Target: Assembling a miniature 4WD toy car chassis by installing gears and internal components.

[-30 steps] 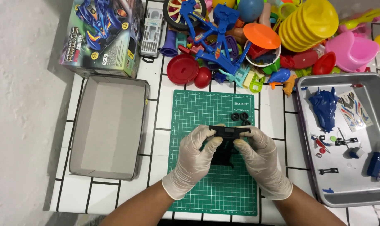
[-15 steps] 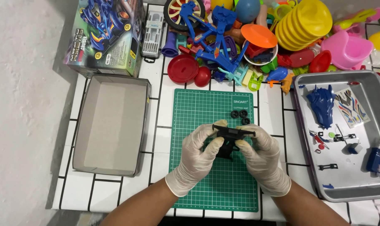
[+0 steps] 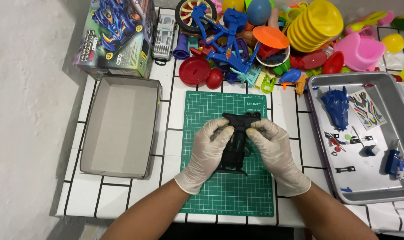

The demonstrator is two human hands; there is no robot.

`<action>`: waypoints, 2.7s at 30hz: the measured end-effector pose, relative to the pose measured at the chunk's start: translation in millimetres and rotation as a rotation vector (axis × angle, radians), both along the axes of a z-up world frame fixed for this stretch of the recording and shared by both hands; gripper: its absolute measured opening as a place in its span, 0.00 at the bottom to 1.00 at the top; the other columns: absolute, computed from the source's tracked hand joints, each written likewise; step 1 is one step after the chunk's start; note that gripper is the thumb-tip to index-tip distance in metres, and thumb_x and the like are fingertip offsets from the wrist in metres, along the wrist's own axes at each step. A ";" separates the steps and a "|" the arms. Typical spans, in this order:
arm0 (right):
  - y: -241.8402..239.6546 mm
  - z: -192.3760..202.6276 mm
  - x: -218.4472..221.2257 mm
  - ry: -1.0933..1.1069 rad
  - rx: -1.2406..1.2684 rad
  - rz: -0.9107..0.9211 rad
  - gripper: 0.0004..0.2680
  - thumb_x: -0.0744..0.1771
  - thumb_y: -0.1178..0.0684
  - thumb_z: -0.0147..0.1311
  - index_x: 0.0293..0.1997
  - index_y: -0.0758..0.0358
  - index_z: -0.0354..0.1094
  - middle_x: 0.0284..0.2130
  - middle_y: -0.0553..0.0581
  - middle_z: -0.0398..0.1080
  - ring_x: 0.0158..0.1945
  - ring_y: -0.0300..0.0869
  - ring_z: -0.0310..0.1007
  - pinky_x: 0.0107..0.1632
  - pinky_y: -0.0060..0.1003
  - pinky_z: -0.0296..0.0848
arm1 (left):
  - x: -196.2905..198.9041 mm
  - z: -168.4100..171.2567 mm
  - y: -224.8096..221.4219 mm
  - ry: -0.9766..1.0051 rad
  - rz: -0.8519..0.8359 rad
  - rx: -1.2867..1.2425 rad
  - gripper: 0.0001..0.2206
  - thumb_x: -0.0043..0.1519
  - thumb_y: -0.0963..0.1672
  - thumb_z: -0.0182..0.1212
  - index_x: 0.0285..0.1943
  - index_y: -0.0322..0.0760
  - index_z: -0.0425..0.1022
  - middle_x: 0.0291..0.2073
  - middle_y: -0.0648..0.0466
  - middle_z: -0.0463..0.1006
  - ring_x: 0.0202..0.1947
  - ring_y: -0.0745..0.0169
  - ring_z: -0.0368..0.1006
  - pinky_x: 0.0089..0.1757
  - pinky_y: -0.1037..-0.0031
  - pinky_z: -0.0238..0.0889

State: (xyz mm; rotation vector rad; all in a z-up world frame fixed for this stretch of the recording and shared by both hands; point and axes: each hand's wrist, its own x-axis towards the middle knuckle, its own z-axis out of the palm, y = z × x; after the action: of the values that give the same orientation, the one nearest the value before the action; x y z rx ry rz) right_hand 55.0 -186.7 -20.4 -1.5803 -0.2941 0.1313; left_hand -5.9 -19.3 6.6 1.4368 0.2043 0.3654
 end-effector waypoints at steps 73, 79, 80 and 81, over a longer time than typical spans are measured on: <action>15.3 38.7 -25.6 -0.380 -0.318 0.098 0.12 0.67 0.60 0.53 0.56 0.66 0.72 0.51 0.66 0.75 0.60 0.57 0.73 0.62 0.53 0.70 | -8.4 -1.0 25.4 0.126 -0.223 -0.209 0.06 0.60 0.41 0.68 0.42 0.32 0.79 0.28 0.55 0.76 0.30 0.74 0.71 0.37 0.80 0.70; 15.2 42.5 -24.0 -0.627 -0.289 0.125 0.13 0.70 0.52 0.45 0.60 0.65 0.68 0.59 0.67 0.68 0.67 0.58 0.65 0.66 0.55 0.65 | -11.8 12.3 24.0 0.127 -0.205 -0.297 0.06 0.62 0.41 0.66 0.44 0.32 0.79 0.31 0.53 0.77 0.34 0.71 0.70 0.41 0.76 0.70; 15.1 40.3 -23.9 -0.653 -0.276 0.129 0.14 0.71 0.51 0.45 0.61 0.64 0.67 0.60 0.66 0.66 0.68 0.57 0.63 0.67 0.55 0.64 | -13.3 17.3 23.3 0.130 -0.194 -0.312 0.05 0.62 0.41 0.65 0.43 0.33 0.79 0.30 0.55 0.77 0.34 0.72 0.69 0.41 0.77 0.70; 15.3 38.0 -23.6 -0.679 -0.263 0.134 0.14 0.71 0.51 0.45 0.62 0.63 0.67 0.62 0.65 0.64 0.70 0.56 0.61 0.68 0.54 0.63 | -14.8 22.4 23.0 0.133 -0.183 -0.326 0.05 0.62 0.41 0.65 0.43 0.34 0.79 0.30 0.56 0.76 0.34 0.73 0.69 0.41 0.78 0.69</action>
State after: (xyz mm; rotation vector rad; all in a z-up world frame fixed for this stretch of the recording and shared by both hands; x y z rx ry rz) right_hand 31.3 -171.4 17.6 -1.8307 -0.9436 -0.2840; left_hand -20.7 3.7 28.9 1.1468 0.2268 0.0809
